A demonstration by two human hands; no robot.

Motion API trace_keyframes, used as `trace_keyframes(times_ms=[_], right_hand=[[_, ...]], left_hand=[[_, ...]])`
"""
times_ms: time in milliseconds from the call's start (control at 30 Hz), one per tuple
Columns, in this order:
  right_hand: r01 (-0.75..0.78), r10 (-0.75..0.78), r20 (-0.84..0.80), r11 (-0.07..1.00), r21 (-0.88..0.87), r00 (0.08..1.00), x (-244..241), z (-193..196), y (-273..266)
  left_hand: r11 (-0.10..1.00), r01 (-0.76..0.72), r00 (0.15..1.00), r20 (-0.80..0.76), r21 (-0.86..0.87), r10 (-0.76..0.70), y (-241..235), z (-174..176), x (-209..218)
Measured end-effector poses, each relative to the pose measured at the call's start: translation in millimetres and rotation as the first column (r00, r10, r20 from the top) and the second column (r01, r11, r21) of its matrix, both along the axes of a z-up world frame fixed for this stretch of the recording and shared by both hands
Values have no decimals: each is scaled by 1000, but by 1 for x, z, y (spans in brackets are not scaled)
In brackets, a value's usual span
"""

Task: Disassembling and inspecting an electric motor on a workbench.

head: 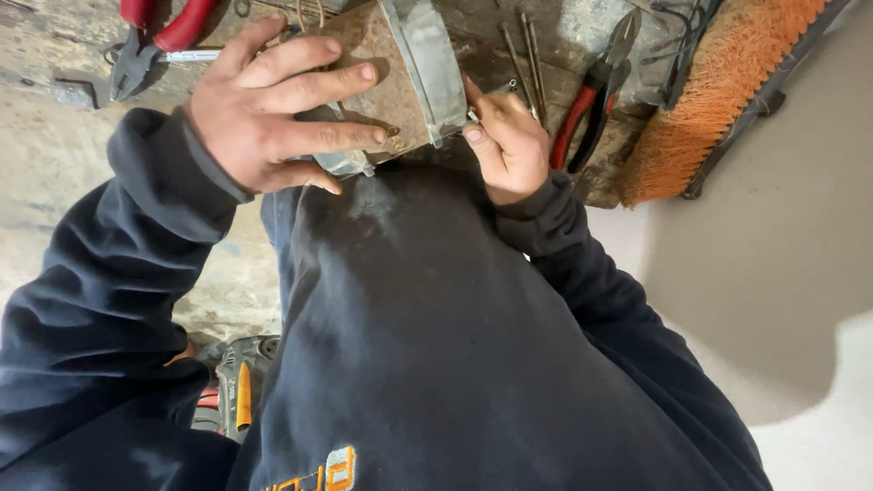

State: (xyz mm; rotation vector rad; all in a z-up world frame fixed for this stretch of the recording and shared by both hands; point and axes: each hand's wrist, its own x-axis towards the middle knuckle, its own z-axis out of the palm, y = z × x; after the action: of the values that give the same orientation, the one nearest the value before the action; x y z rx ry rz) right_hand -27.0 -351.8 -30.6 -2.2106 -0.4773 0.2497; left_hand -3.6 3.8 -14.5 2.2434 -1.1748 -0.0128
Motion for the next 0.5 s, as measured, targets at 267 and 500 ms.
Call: trace_keyframes(times_ms=[267,500], right_hand=[[3,-2,-13,997,77,1000,10,3,0],[-5,7,-55,999,37,998,6,15,6]], left_hand=[[1000,-12,1000,-27,-15,12,-3,4,2],[1000,-18,999,-27,-10,17,-3,5,2]])
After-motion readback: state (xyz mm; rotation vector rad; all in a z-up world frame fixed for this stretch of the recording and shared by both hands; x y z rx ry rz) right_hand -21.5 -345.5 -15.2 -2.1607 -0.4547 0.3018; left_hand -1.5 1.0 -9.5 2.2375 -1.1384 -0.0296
